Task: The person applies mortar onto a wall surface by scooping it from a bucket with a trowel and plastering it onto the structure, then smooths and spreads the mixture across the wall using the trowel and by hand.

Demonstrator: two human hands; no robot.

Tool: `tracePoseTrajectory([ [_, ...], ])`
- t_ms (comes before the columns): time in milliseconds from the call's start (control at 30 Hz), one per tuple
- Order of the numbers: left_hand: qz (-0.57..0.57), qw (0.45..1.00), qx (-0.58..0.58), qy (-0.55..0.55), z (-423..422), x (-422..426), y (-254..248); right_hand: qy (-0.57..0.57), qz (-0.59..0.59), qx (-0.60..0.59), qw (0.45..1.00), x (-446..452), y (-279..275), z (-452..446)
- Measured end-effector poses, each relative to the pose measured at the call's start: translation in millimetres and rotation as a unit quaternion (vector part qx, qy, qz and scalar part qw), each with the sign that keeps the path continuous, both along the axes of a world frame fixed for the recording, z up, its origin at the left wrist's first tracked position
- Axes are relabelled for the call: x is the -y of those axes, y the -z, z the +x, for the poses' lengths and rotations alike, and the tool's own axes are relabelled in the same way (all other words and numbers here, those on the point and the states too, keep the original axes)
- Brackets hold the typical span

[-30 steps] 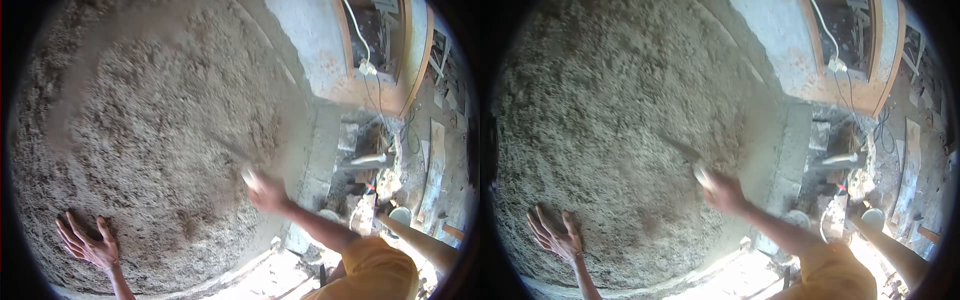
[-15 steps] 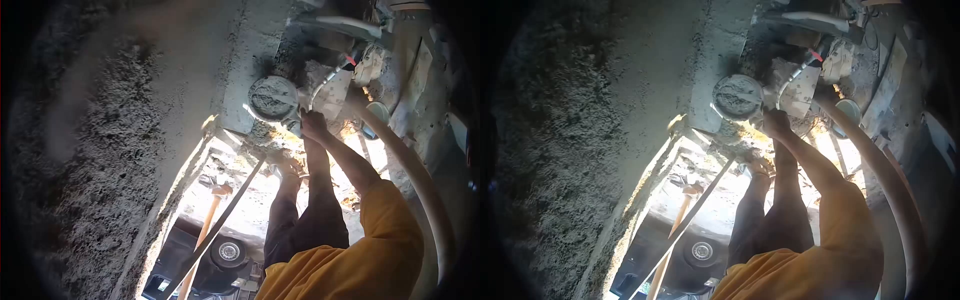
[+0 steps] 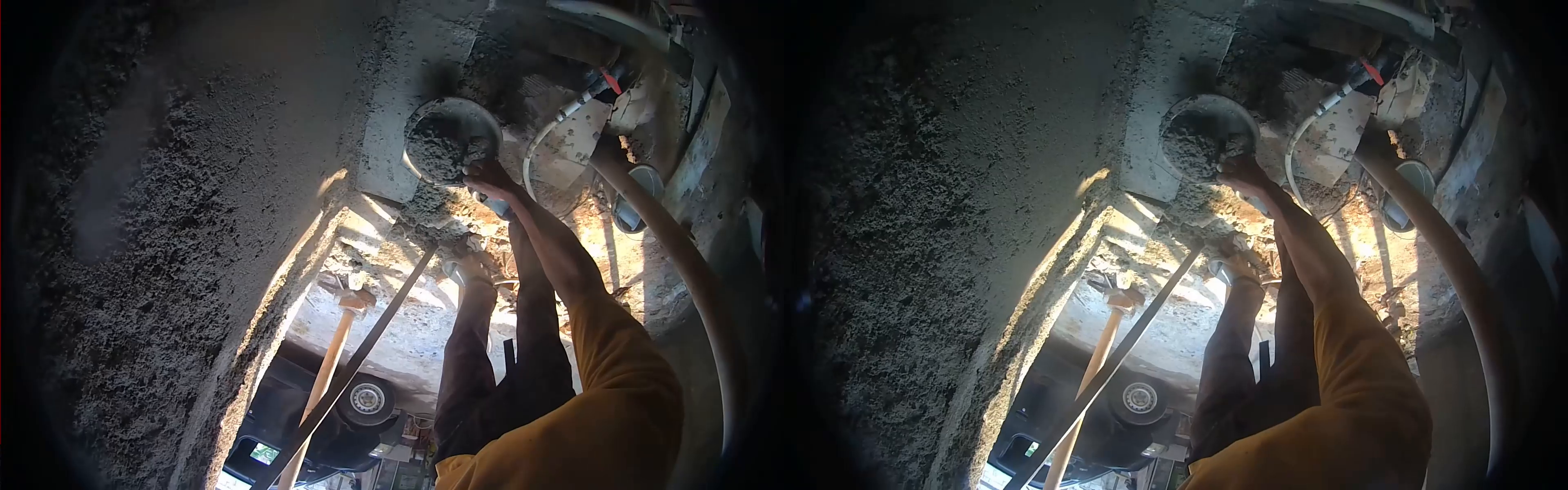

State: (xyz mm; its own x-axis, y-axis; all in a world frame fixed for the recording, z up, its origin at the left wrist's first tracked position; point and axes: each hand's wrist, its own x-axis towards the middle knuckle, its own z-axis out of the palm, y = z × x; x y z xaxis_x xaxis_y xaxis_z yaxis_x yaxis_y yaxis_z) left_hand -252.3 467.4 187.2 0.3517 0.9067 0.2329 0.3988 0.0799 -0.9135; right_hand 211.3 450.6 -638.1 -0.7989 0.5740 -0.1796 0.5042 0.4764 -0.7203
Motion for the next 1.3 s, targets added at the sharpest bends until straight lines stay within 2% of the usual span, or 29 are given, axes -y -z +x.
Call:
tracePoseTrajectory([
  [33, 0.006, 1.0, -0.005, 0.005, 1, -4, -7, 0.117, -0.242, 0.046, 0.962, 2, -36, 1],
  [67, 0.015, 1.0, -0.009, 0.01, 1, -7, -15, 0.189, -0.334, -0.01, 0.923, 23, -25, 7],
  [133, 0.042, 0.999, -0.019, 0.021, 3, -11, -33, 0.16, -0.235, -0.065, 0.957, 13, -100, 19],
  [167, 0.058, 0.998, -0.025, 0.027, 4, -13, -47, 0.201, -0.213, -0.074, 0.953, 18, -119, 25],
  [200, 0.078, 0.996, -0.032, 0.033, 6, -13, -62, 0.23, -0.295, 0.002, 0.927, 5, -160, 32],
  [267, 0.129, 0.99, -0.047, 0.042, 8, -11, -94, 0.175, -0.114, 0.057, 0.976, 19, -126, 53],
  [300, 0.15, 0.986, -0.052, 0.048, 9, -11, -110, 0.256, -0.303, 0.113, 0.911, -8, -193, 61],
  [333, 0.164, 0.983, -0.057, 0.054, 10, -10, -125, 0.147, -0.253, 0.197, 0.936, -29, -238, 63],
  [400, 0.189, 0.978, -0.056, 0.065, 8, -9, -145, 0.107, -0.164, 0.21, 0.958, -18, -229, 80],
  [433, 0.195, 0.977, -0.055, 0.068, 8, -10, -152, 0.126, -0.161, 0.211, 0.956, -20, -237, 84],
  [500, 0.2, 0.975, -0.058, 0.075, 6, -15, -159, 0.152, -0.168, 0.209, 0.951, -17, -234, 77],
  [533, 0.193, 0.976, -0.062, 0.076, 7, -18, -164, 0.129, -0.165, 0.192, 0.959, -11, -227, 72],
  [567, 0.184, 0.978, -0.066, 0.078, 7, -23, -167, 0.108, -0.164, 0.176, 0.965, -2, -201, 67],
  [633, 0.18, 0.977, -0.07, 0.086, 6, -31, -170, 0.134, -0.199, 0.121, 0.963, 26, -148, 57],
  [733, 0.174, 0.978, -0.07, 0.091, 4, -41, -176, 0.149, -0.268, 0.098, 0.947, 40, -136, 37],
  [767, 0.173, 0.978, -0.072, 0.091, 5, -43, -180, 0.178, -0.249, 0.067, 0.95, 58, -119, 34],
  [800, 0.173, 0.978, -0.07, 0.093, 4, -48, -184, 0.204, -0.229, 0.037, 0.951, 64, -129, 29],
  [833, 0.178, 0.977, -0.069, 0.093, 4, -51, -190, 0.238, -0.257, 0.052, 0.935, 68, -143, 33],
  [867, 0.186, 0.976, -0.067, 0.094, 3, -54, -195, 0.271, -0.278, 0.065, 0.919, 58, -174, 31],
  [933, 0.218, 0.97, -0.063, 0.091, 4, -57, -208, 0.318, -0.359, 0.044, 0.876, 58, -197, 32],
  [1000, 0.263, 0.959, -0.064, 0.084, 9, -54, -223, 0.388, -0.447, -0.051, 0.804, 28, -290, 27],
  [1067, 0.302, 0.95, -0.047, 0.068, 16, -50, -235, 0.426, -0.503, -0.133, 0.74, 9, -300, 15],
  [1133, 0.32, 0.945, -0.024, 0.052, 24, -49, -240, 0.402, -0.534, -0.186, 0.72, -38, -354, 8],
  [1167, 0.323, 0.945, -0.009, 0.045, 28, -50, -233, 0.442, -0.561, -0.258, 0.651, -70, -419, -1],
  [1200, 0.329, 0.944, -0.004, 0.03, 32, -48, -232, 0.411, -0.537, -0.294, 0.676, -98, -447, -1],
  [1233, 0.334, 0.942, 0.001, 0.014, 36, -46, -232, 0.444, -0.487, -0.33, 0.676, -127, -482, -13],
  [1267, 0.34, 0.941, 0.006, -0.001, 36, -45, -234, 0.422, -0.435, -0.354, 0.712, -159, -522, -12],
  [1300, 0.33, 0.944, 0.013, 0.016, 31, -44, -237, 0.393, -0.387, -0.41, 0.726, -191, -570, -9],
])
